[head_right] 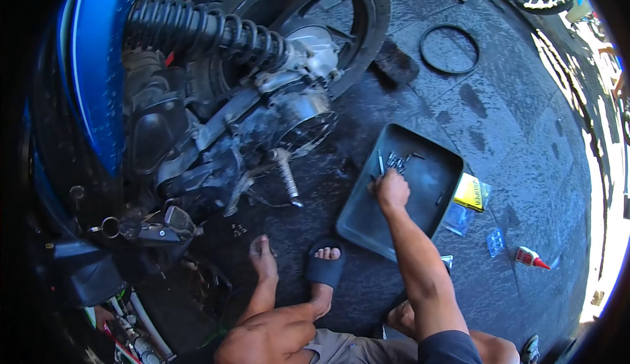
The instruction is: The recorder is cleaning and reassembling the CVT casing of a blue motorcycle using various mechanical tools.
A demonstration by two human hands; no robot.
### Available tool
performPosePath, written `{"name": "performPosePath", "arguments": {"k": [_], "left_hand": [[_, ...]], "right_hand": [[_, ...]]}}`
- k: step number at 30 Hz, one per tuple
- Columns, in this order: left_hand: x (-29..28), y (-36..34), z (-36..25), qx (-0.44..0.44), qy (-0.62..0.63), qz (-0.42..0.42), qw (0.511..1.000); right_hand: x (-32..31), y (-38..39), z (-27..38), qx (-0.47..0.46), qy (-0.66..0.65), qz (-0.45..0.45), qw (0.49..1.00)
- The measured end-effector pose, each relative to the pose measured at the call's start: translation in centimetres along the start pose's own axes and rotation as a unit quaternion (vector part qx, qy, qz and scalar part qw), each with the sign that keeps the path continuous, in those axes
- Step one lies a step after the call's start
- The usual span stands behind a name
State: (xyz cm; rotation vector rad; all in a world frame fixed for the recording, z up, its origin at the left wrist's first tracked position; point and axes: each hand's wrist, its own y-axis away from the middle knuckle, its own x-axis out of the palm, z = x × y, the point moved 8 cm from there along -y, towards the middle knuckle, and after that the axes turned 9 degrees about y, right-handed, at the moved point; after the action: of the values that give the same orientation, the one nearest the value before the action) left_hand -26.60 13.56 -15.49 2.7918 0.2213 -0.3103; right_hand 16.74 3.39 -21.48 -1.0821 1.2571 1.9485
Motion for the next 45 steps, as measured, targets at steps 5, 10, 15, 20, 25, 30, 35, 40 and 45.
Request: {"name": "performPosePath", "arguments": {"k": [5, 10, 15, 20, 25, 30, 35, 40, 45], "left_hand": [[1.2, -0.6, -0.1, -0.014, 0.015, 0.038, 0.999], [2.2, 0.4, 1.0, -0.056, 0.029, 0.043, 0.997], [2.7, 1.2, 0.8, -0.053, 0.023, 0.074, 0.996], [1.3, 1.1, 1.3, -0.057, 0.027, 0.053, 0.997], [0.7, 1.4, 2.3, -0.066, 0.012, 0.047, 0.997], [-0.2, 1.0, 3.7, -0.081, -0.012, 0.051, 0.995], [-2.5, 2.7, 6.5, -0.065, -0.110, 0.090, 0.988], [-12.6, 12.1, 7.4, -0.204, -0.349, 0.145, 0.903], [-17.0, 17.8, 4.6, -0.347, -0.423, 0.235, 0.803]], "right_hand": [[-3.0, 3.0, -0.1, -0.007, -0.203, -0.029, 0.979], [-5.6, 14.2, 9.3, -0.232, -0.375, 0.118, 0.890], [-9.2, 18.4, 15.9, -0.309, -0.416, 0.125, 0.846], [-9.8, 17.6, 16.7, -0.297, -0.394, 0.118, 0.862], [-8.7, 17.0, 16.4, -0.283, -0.377, 0.116, 0.874], [-9.2, 18.2, 16.6, -0.290, -0.408, 0.104, 0.859], [-10.7, 19.5, 17.1, -0.275, -0.407, 0.089, 0.866], [-11.2, 19.2, 17.2, -0.247, -0.446, 0.104, 0.854], [-9.7, 19.3, 17.6, -0.231, -0.461, 0.092, 0.852]]}}
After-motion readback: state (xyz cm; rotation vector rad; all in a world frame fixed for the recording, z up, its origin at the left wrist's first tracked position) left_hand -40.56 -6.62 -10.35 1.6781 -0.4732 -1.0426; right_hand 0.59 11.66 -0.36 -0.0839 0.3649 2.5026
